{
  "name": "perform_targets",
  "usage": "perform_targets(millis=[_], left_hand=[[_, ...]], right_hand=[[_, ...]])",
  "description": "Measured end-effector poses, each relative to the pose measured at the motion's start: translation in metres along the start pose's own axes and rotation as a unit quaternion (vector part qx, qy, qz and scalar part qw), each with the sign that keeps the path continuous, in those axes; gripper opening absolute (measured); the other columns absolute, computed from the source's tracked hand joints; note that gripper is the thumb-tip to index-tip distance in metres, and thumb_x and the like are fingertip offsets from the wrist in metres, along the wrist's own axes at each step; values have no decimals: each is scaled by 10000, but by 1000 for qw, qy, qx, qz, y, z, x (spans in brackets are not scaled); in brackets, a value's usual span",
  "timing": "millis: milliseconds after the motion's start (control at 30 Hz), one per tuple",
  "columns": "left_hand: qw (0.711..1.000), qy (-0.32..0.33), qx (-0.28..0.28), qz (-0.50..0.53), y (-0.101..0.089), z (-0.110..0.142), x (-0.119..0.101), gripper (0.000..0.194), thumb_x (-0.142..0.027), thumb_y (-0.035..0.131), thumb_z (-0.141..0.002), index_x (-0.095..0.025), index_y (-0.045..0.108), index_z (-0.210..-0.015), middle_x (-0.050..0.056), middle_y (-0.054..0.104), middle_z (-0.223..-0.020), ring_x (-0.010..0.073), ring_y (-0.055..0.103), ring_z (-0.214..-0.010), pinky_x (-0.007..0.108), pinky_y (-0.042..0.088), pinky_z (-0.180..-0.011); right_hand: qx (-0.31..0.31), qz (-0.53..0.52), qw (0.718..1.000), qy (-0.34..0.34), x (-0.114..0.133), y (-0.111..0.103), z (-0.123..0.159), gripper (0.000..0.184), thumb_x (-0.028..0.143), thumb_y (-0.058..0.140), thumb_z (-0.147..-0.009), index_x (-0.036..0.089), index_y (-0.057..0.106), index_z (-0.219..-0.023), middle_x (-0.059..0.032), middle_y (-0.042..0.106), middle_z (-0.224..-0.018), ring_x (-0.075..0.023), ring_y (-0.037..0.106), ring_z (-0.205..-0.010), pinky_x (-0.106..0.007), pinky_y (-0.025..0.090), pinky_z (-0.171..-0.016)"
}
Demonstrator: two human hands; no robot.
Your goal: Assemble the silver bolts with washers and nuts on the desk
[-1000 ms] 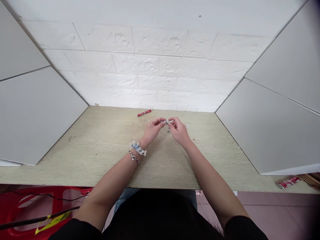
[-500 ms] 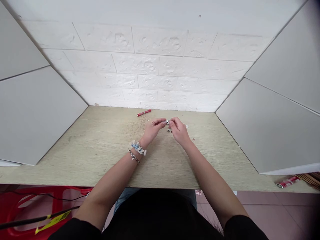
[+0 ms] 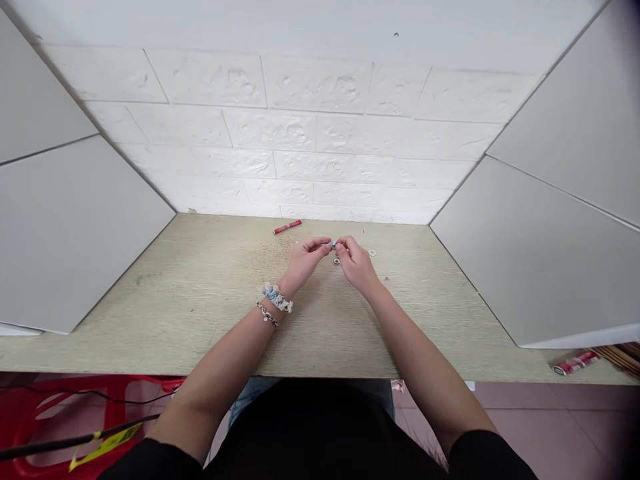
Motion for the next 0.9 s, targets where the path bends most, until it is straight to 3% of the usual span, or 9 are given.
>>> perform_targets(millis=[200, 400, 533, 633, 733, 833, 900], left_hand=[[1000, 12, 2, -14, 0, 1, -3, 257, -297, 690, -627, -162, 666, -844, 44, 664, -844, 142, 570, -769, 294, 442, -748], [999, 15, 2, -34, 1, 1, -3, 256, -316, 686, -631, -161, 661, -832, 42, 660, -843, 146, 568, -780, 299, 438, -752], [1000, 11, 4, -20, 2, 1, -3, 252, -300, 685, -632, -162, 661, -842, 41, 662, -842, 148, 572, -786, 300, 437, -755], [1000, 17, 10, -14, 2, 1, -3, 236, -291, 677, -640, -168, 663, -840, 37, 662, -842, 146, 574, -783, 297, 438, -755], [1000, 16, 4, -18, 1, 0, -2, 240, -294, 682, -635, -161, 660, -834, 41, 658, -842, 141, 571, -777, 293, 438, -753], [1000, 10, -8, -16, -1, -1, 0, 262, -290, 692, -620, -154, 655, -842, 46, 656, -843, 144, 571, -778, 294, 441, -747], [1000, 7, -9, -15, -2, -1, 0, 267, -286, 692, -619, -153, 655, -848, 48, 656, -843, 148, 571, -780, 298, 442, -745]], right_hand=[[4, -8, 1000, -4, -1, 1, -1, 249, 398, 402, -821, 217, 519, -946, -5, 585, -753, -117, 492, -573, -254, 388, -577], [12, 8, 1000, 17, -4, 0, 0, 330, 456, 324, -845, 205, 478, -695, 19, 493, -580, -127, 472, -566, -254, 365, -555], [10, -19, 1000, 18, -5, 0, -1, 208, 380, 402, -806, 223, 507, -890, 26, 536, -641, -120, 479, -545, -247, 373, -538], [24, -18, 999, 11, -3, 2, -2, 234, 346, 424, -792, 233, 509, -978, 17, 573, -706, -115, 497, -557, -245, 378, -545], [21, 1, 1000, 5, -2, 2, -1, 217, 386, 396, -817, 217, 528, -853, 17, 552, -661, -116, 486, -564, -246, 362, -549], [2, 28, 1000, 4, -2, -1, -1, 326, 430, 347, -837, 201, 451, -630, 23, 462, -550, -116, 423, -528, -248, 319, -518], [-15, 23, 1000, 8, -1, -3, 0, 308, 423, 365, -828, 203, 427, -621, 30, 437, -538, -111, 401, -514, -246, 311, -507]])
Point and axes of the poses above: each hand's wrist, its own z-axis away from the middle knuckle, its own y-axis out of the palm, x = y × z, the point moved 5 cm from there along -z, towards the middle knuckle
